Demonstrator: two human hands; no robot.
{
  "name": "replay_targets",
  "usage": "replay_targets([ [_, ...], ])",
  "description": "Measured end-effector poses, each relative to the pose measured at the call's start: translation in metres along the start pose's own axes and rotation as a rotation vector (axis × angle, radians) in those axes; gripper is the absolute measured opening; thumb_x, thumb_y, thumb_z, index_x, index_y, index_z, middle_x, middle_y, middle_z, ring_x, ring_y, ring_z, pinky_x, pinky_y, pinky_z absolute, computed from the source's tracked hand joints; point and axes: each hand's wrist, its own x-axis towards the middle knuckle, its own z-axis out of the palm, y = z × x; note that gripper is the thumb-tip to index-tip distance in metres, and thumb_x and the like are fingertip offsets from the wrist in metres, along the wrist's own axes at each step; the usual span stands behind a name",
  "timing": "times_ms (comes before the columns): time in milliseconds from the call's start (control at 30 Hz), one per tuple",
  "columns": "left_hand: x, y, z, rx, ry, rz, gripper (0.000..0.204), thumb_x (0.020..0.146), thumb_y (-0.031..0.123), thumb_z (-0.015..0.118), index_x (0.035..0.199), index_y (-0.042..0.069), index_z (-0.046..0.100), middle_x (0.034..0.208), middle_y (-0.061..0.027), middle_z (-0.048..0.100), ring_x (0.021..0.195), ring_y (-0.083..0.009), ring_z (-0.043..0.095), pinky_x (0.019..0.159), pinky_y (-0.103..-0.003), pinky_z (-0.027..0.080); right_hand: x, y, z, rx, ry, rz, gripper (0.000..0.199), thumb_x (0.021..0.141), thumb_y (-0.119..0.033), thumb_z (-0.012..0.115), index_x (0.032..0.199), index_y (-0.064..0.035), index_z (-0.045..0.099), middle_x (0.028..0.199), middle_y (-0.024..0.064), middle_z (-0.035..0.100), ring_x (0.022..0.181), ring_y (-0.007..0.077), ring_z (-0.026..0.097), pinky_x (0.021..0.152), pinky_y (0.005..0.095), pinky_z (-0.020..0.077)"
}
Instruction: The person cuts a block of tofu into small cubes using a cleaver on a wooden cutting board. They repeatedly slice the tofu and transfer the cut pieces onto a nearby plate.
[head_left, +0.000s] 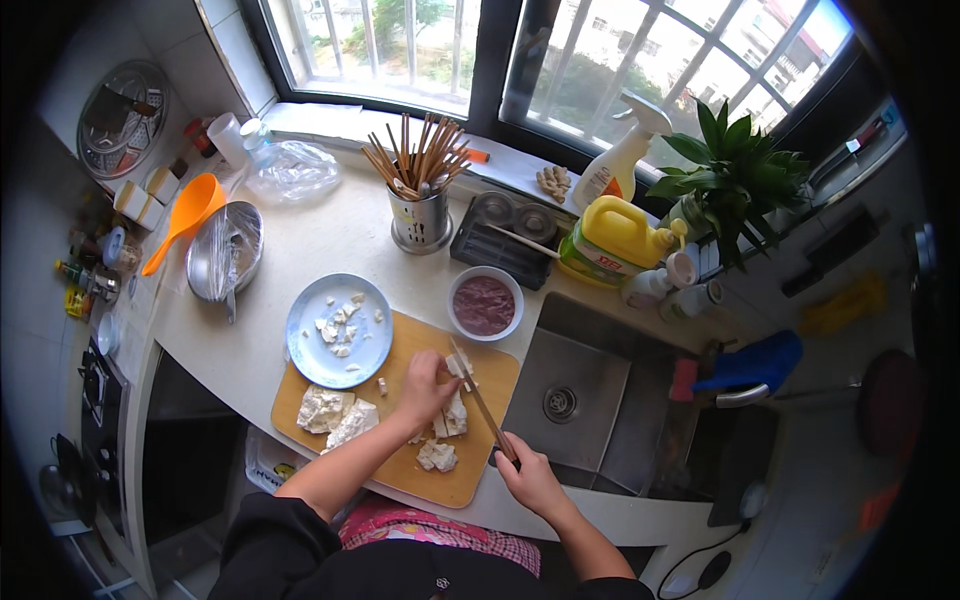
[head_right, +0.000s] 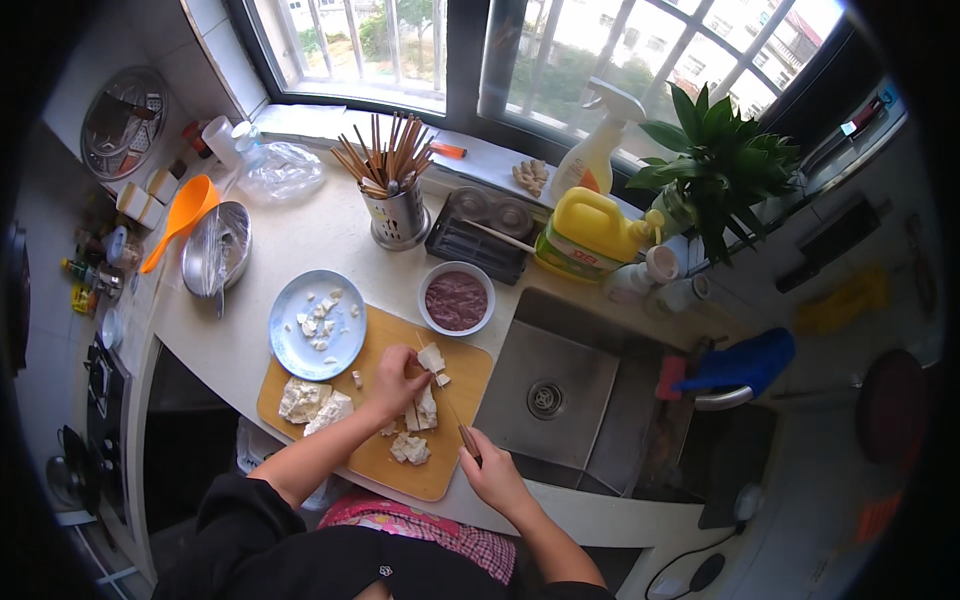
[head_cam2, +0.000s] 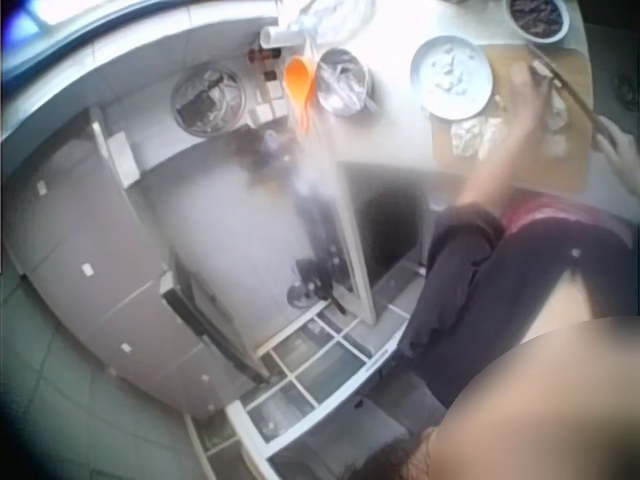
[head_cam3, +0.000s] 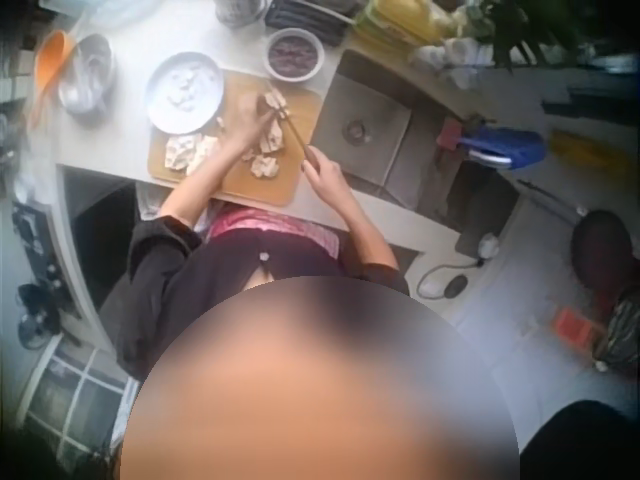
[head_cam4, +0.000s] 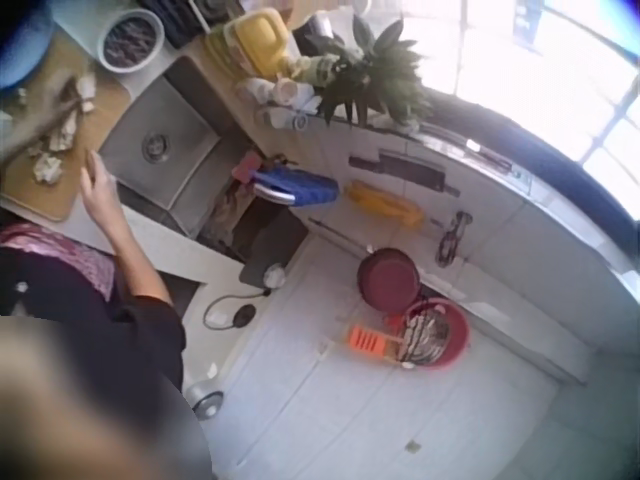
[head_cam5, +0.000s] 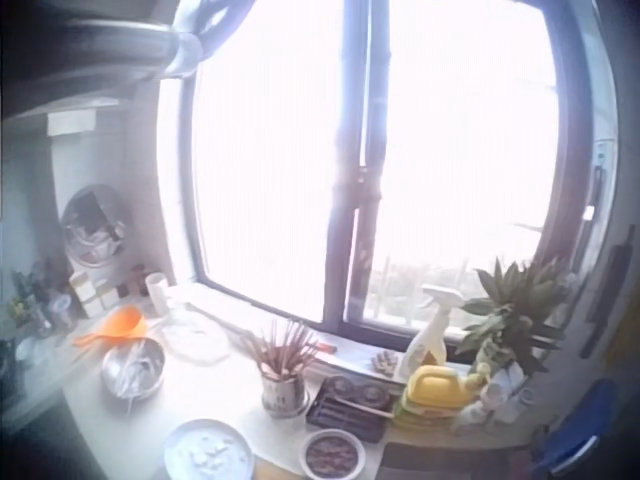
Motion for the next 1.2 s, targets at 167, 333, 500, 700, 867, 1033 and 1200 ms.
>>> replay_targets([
  [167, -0.002, -0.005, 0.001, 0.044, 0.039, 0.056, 0.032, 0.065, 0.015, 0.08, 0.082, 0.005, 0.055, 0.088, -0.0115, 0.056, 0.087, -0.0316, 0.053, 0.076, -0.041, 0.043, 0.001, -0.01, -0.01, -0.071, 0.0, -0.036, 0.039, 0.09, -0.016, 0.057, 0.124, 0.0006, 0.052, 0.105, 0.0249, 0.064, 0.099, 0.0385, 0.064, 0.083, 0.0399, 0.0507],
  [333, -0.003, 0.029, 0.005, 0.204, -0.04, -0.048, 0.032, 0.066, 0.024, 0.08, 0.081, 0.006, 0.059, 0.103, -0.0114, 0.053, 0.103, -0.0312, 0.048, 0.089, -0.046, 0.037, -0.002, -0.004, -0.02, -0.119, 0.046, -0.085, 0.038, 0.088, -0.015, 0.059, 0.122, 0.0002, 0.053, 0.104, 0.025, 0.064, 0.097, 0.0391, 0.064, 0.082, 0.0403, 0.0513],
  [500, -0.01, 0.023, 0.021, 0.268, 0.018, 0.077, 0.026, 0.065, 0.024, 0.078, 0.078, 0.007, 0.064, 0.115, -0.016, 0.048, 0.116, -0.0342, 0.041, 0.099, -0.049, 0.029, -0.003, 0.0, -0.021, -0.127, 0.044, -0.115, 0.038, 0.088, -0.015, 0.061, 0.122, 0.0007, 0.053, 0.103, 0.0252, 0.064, 0.096, 0.0385, 0.064, 0.081, 0.0397, 0.0515],
  [700, -0.014, 0.022, 0.008, 0.351, -0.082, 0.066, 0.021, 0.067, 0.02, 0.076, 0.079, 0.007, 0.066, 0.117, -0.0161, 0.05, 0.117, -0.034, 0.044, 0.099, -0.048, 0.031, -0.006, 0.003, -0.026, -0.115, 0.04, -0.114, 0.039, 0.088, -0.015, 0.061, 0.123, 0.0012, 0.053, 0.105, 0.025, 0.064, 0.098, 0.0376, 0.064, 0.082, 0.0386, 0.0513],
  [867, -0.017, 0.008, 0.004, 0.112, 0.068, -0.025, 0.017, 0.072, 0.015, 0.072, 0.084, 0.005, 0.065, 0.107, -0.0126, 0.058, 0.106, -0.0313, 0.053, 0.092, -0.042, 0.039, 0.006, 0.013, -0.019, -0.056, -0.013, -0.076, 0.039, 0.089, -0.015, 0.06, 0.123, 0.0017, 0.052, 0.096, 0.0227, 0.065, 0.089, 0.0324, 0.067, 0.077, 0.035, 0.0511],
  [1033, -0.016, 0.001, 0.003, 0.15, 0.109, 0.009, 0.017, 0.073, 0.012, 0.072, 0.087, 0.004, 0.065, 0.105, -0.0113, 0.061, 0.103, -0.0297, 0.056, 0.088, -0.041, 0.042, 0.02, 0.018, -0.014, -0.061, -0.027, -0.115, 0.038, 0.09, -0.015, 0.059, 0.123, 0.0014, 0.052, 0.088, 0.0208, 0.066, 0.079, 0.0302, 0.068, 0.073, 0.0342, 0.051],
  [1200, -0.019, 0.003, -0.004, 0.149, 0.047, 0.0, 0.018, 0.074, 0.008, 0.069, 0.092, 0.003, 0.065, 0.109, -0.0113, 0.061, 0.107, -0.0301, 0.055, 0.091, -0.043, 0.041, 0.028, 0.018, -0.015, -0.111, -0.098, -0.037, 0.038, 0.089, -0.015, 0.06, 0.123, 0.0015, 0.052, 0.096, 0.0229, 0.066, 0.088, 0.0344, 0.068, 0.076, 0.0346, 0.0514],
])
